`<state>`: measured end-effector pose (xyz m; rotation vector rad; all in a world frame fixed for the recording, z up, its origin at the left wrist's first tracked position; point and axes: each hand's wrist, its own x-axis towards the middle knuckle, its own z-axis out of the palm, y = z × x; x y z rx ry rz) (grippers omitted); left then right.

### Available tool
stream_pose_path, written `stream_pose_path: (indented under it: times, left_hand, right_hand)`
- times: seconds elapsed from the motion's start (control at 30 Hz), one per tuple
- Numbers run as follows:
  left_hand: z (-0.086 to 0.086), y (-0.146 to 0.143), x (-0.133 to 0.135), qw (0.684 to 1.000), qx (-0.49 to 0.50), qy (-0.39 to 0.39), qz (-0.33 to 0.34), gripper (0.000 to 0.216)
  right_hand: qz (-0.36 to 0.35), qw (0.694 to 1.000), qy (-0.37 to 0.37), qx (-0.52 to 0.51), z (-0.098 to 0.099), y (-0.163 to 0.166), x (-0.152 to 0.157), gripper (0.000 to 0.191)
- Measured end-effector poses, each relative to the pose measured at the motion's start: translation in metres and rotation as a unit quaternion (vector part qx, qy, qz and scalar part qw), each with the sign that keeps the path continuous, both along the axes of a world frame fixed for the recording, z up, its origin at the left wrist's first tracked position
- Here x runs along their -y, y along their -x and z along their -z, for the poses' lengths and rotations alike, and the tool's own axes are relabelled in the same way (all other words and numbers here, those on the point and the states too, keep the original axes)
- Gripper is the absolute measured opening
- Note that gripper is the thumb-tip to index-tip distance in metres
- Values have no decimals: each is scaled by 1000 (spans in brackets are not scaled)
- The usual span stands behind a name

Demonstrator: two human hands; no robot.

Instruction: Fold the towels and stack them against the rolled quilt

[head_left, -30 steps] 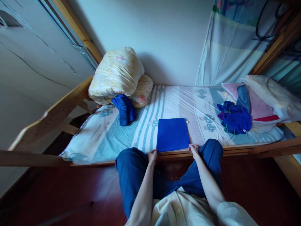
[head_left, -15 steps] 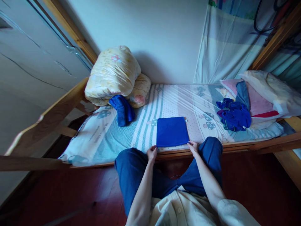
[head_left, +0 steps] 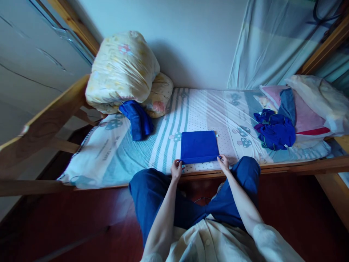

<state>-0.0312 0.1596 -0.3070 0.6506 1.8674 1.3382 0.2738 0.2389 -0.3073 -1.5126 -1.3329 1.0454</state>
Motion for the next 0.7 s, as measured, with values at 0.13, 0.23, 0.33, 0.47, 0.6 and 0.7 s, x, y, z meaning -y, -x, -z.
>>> stream_pose_path:
  times: [0.13, 0.23, 0.33, 0.47, 0.6, 0.7]
  left_hand:
    - [-7, 10, 0, 991, -108, 78, 30, 21]
    - [-10, 15, 3, 980, -155, 122, 28, 14]
    - [-8, 13, 7, 976, -161, 142, 19, 10]
    - [-3, 9, 11, 972, -170, 165, 12, 9]
    - [2, 8, 10, 966, -177, 187, 11, 12]
    - [5, 8, 9, 962, -183, 200, 9, 14]
  right_hand:
    - [-15, 1000, 19, 15, -2, -4, -6, 31]
    - [-22, 998, 46, 27, -4, -7, -3, 26]
    - [-18, 996, 77, 39, -3, -8, 3, 22]
    - [-11, 995, 80, 60, 1, -7, 9, 20]
    - [-13, 994, 84, 66, 7, -7, 8, 24]
    - [-14, 993, 81, 85, 13, -6, 7, 26]
